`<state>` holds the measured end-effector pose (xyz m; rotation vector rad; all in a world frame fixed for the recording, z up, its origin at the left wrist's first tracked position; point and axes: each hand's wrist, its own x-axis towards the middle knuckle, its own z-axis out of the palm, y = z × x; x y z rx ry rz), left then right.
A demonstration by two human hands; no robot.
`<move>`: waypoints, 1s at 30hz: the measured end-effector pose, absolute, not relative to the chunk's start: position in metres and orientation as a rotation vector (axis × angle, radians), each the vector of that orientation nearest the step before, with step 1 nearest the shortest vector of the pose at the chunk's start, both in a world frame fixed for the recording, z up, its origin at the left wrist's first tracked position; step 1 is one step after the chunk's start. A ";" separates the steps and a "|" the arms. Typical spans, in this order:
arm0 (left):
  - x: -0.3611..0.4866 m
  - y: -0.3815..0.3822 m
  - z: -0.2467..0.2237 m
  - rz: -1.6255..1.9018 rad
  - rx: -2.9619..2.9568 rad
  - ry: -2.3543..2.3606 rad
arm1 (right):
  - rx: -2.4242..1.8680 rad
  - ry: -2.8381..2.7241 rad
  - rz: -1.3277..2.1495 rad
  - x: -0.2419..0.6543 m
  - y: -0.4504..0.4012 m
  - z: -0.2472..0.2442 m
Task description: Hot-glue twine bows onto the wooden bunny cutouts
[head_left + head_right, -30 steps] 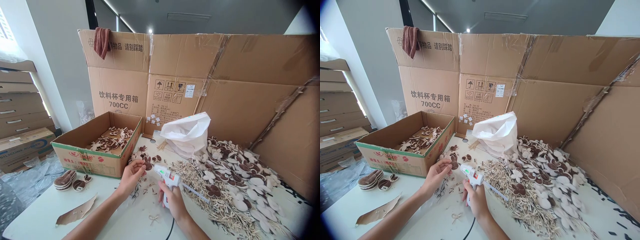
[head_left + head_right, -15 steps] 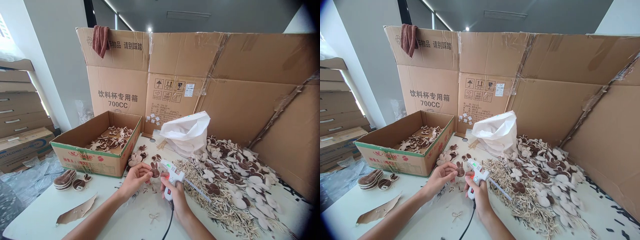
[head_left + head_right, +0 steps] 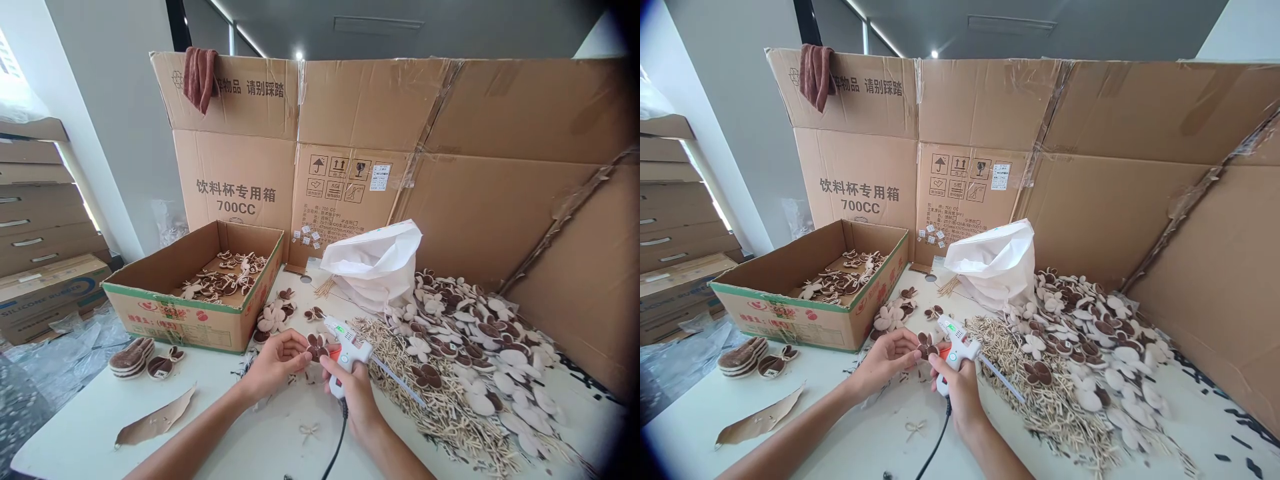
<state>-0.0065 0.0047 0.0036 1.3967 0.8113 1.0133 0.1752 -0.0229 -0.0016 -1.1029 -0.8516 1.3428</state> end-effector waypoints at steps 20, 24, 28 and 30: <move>-0.017 -0.001 0.000 0.417 2.132 0.678 | -1.116 -0.840 1.263 0.180 -0.020 -0.001; -0.016 -0.002 0.004 0.494 2.022 0.744 | -1.135 -0.816 1.258 0.181 -0.017 -0.005; -0.014 -0.003 0.014 0.684 1.917 0.826 | -1.145 -0.794 1.244 0.180 -0.017 -0.006; -0.014 -0.003 0.018 0.802 1.895 0.854 | -1.158 -0.785 1.231 0.178 -0.019 -0.004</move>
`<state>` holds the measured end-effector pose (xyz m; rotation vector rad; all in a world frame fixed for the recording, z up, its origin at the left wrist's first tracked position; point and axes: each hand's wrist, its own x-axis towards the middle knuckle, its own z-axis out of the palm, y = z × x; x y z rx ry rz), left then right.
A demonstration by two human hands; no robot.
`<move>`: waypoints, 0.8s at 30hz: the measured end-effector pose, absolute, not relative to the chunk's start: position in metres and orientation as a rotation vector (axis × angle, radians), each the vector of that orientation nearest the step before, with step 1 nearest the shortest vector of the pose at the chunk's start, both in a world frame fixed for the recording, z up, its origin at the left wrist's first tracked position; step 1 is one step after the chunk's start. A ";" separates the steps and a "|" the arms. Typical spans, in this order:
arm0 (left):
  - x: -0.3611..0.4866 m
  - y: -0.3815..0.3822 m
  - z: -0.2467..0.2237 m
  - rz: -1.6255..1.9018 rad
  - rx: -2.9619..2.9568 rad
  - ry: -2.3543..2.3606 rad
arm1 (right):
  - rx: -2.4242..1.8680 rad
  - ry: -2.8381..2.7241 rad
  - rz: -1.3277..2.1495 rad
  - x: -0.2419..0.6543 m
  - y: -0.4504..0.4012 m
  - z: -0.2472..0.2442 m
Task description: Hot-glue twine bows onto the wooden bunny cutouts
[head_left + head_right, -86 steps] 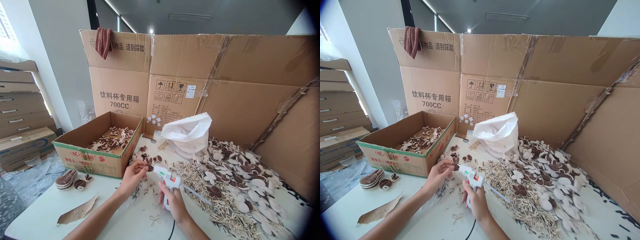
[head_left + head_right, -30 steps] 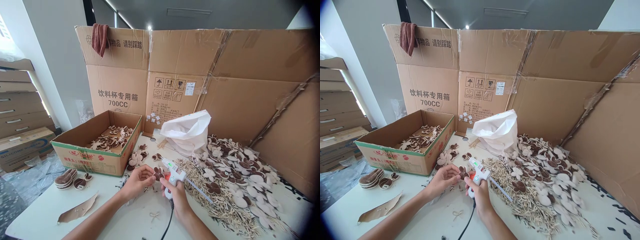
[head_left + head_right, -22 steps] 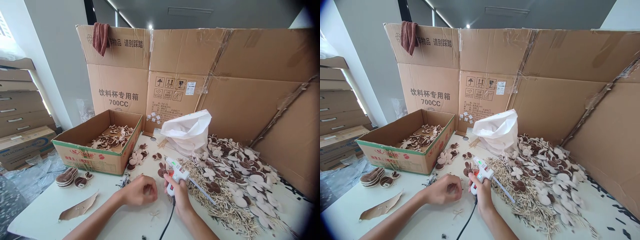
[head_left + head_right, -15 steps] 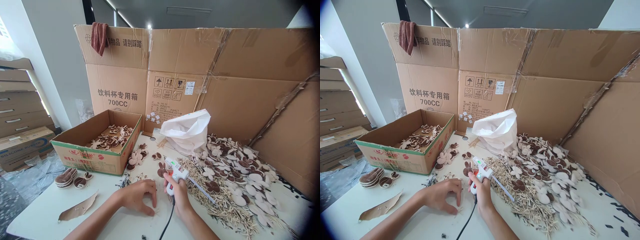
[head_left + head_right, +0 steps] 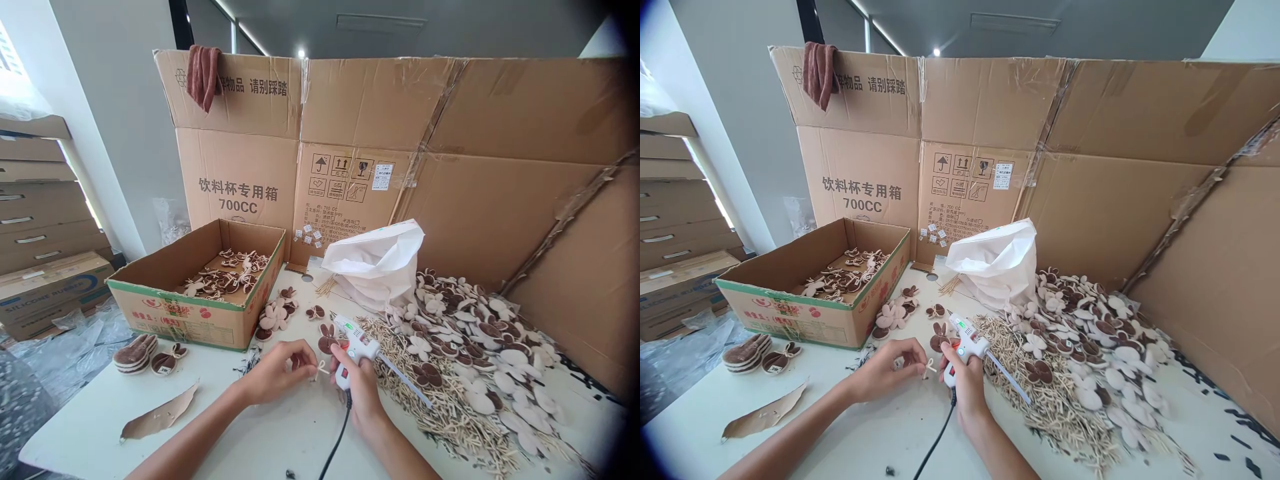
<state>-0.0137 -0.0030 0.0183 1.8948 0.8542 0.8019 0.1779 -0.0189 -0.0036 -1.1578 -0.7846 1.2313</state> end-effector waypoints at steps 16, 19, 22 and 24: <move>-0.014 0.002 0.016 1.153 1.812 0.938 | -1.143 -0.860 1.327 0.171 -0.027 0.006; -0.014 0.001 0.016 1.166 1.779 0.949 | -1.135 -0.890 1.367 0.172 -0.025 0.001; -0.014 0.001 0.016 1.180 1.759 0.950 | -1.139 -0.934 1.391 0.173 -0.023 -0.004; -0.013 0.001 0.016 1.185 1.750 0.955 | -1.143 -0.947 1.385 0.173 -0.023 -0.006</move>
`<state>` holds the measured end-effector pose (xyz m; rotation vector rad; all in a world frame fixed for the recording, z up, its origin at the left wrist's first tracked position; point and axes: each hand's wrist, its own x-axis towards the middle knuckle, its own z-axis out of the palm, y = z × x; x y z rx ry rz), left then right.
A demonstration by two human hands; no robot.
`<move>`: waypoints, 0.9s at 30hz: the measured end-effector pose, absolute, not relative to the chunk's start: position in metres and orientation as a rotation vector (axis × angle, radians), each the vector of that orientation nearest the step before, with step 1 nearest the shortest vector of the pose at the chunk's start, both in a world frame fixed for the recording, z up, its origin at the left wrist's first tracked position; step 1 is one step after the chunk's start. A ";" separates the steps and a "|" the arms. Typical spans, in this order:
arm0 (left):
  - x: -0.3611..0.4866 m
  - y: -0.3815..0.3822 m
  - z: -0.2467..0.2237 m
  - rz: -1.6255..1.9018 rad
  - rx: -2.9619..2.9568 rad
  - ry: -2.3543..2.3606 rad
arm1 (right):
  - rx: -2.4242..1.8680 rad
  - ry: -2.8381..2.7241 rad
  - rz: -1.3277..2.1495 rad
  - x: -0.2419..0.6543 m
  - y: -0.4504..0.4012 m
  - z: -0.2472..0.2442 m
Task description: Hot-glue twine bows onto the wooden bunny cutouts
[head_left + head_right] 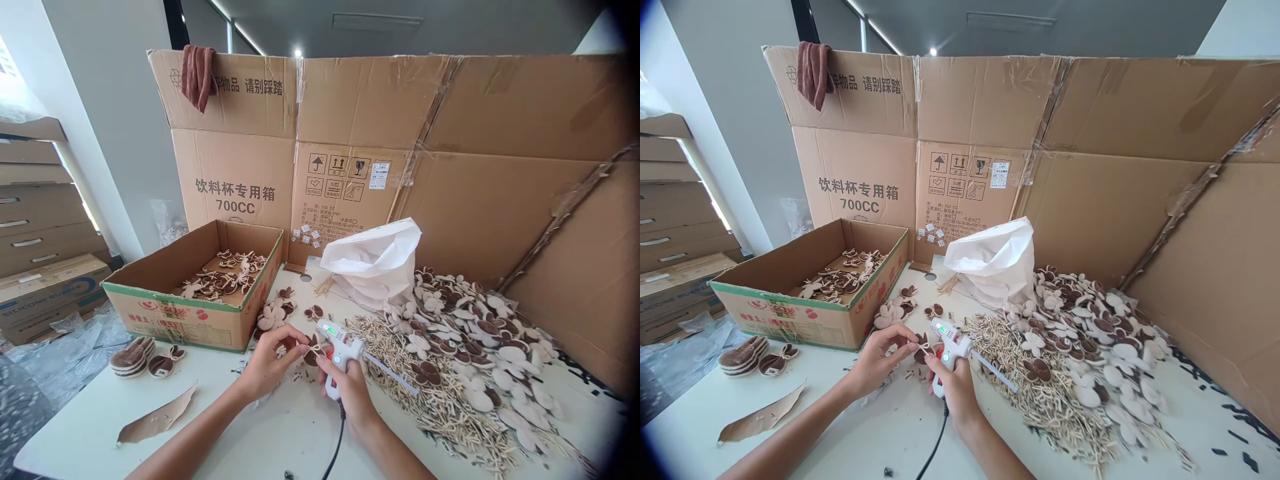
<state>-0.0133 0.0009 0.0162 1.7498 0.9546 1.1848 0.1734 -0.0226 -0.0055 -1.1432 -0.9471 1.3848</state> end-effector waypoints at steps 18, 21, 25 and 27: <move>-0.014 0.002 0.015 1.183 1.818 0.983 | -1.138 -0.998 1.386 0.173 -0.025 -0.007; -0.015 0.000 0.016 1.202 1.777 0.991 | -1.122 -0.984 1.392 0.173 -0.025 -0.007; -0.015 -0.001 0.016 1.158 1.676 1.005 | -1.116 -0.985 1.402 0.172 -0.025 -0.007; -0.014 -0.002 0.017 1.083 1.682 0.975 | -1.105 -0.994 1.412 0.172 -0.025 -0.007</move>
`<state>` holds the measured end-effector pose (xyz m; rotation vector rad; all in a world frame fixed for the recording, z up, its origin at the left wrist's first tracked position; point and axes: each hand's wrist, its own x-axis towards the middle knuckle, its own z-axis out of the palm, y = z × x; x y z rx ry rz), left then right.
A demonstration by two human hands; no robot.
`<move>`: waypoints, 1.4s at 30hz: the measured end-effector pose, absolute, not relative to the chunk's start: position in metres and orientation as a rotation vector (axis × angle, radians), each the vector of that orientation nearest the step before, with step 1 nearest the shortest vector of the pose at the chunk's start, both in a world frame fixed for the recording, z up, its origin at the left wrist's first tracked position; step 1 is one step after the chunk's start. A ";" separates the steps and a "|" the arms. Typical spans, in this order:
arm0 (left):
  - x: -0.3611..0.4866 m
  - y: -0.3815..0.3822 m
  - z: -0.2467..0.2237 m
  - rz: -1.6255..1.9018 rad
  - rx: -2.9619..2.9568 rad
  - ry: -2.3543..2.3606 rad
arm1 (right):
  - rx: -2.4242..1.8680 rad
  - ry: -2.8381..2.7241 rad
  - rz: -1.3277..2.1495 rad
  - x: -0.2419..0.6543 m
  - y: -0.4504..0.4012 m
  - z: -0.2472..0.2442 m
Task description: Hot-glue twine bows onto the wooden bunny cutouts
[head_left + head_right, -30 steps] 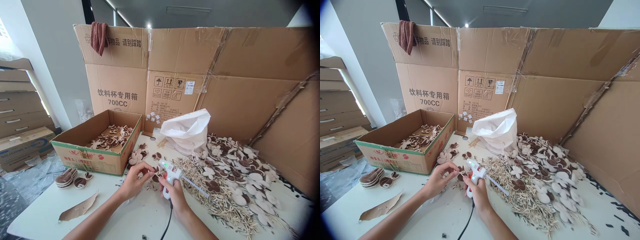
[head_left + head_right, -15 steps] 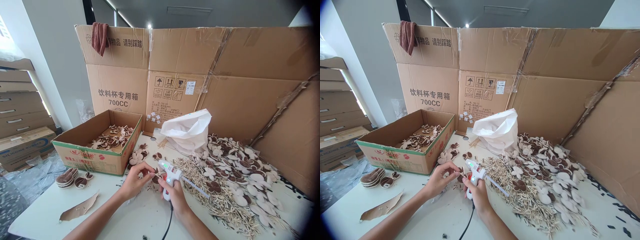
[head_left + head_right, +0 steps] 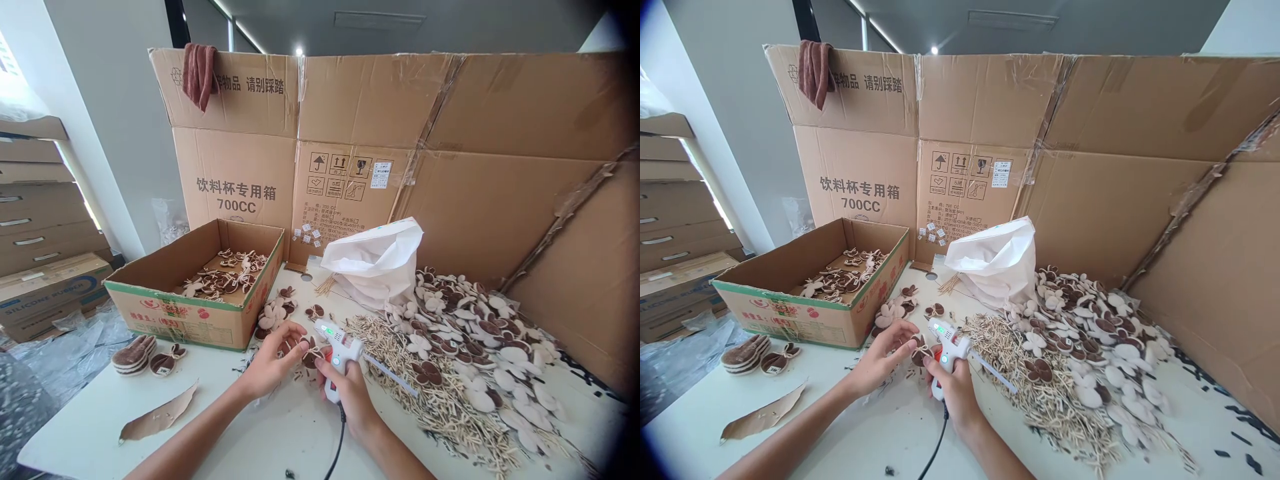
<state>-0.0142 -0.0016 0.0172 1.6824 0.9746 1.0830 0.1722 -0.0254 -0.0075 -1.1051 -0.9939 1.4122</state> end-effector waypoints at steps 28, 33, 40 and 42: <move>-0.014 -0.002 0.012 0.967 1.654 0.819 | -1.090 -0.987 1.441 0.171 -0.031 -0.005; -0.013 -0.003 0.013 0.966 1.574 0.738 | -1.075 -1.001 1.467 0.171 -0.031 -0.005; -0.005 -0.007 0.024 0.886 1.570 0.670 | -1.045 -0.942 1.449 0.171 -0.031 -0.005; -0.003 -0.008 0.027 0.865 1.580 0.625 | -1.024 -0.944 1.454 0.172 -0.031 -0.005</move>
